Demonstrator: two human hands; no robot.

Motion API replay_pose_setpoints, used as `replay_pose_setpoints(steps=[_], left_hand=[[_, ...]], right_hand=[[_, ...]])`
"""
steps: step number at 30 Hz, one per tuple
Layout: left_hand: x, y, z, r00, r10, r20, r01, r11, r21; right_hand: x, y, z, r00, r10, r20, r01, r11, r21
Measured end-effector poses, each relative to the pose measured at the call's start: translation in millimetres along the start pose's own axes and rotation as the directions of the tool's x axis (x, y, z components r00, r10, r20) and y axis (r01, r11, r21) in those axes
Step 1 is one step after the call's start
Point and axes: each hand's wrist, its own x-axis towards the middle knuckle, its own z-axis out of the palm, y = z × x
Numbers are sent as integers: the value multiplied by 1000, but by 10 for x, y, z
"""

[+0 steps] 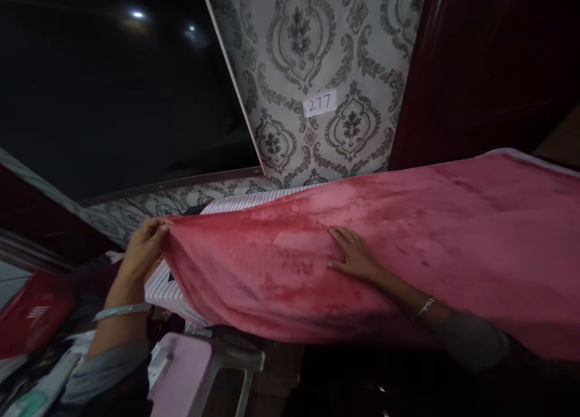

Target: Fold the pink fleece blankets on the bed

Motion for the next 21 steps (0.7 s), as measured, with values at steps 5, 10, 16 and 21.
replay_pose_setpoints(steps=[5,10,16,21], left_hand=[[64,226,-93,999,44,-25,-45,999,-18],[135,359,-90,995,95,-17,-94,995,43],[145,448,-40,994,100,49,-103,993,58],[181,370,-28,989,124,80,-139,968,211]], right_hand=[[13,-133,-48,1000,25,18,-24,1000,-14],[22,-277,-106,1000,22,-15,-23,999,-40],[27,-391,-162,998,-2,70,9,995,-101],[26,-245,-288,986,144,-88,-130,980,149]])
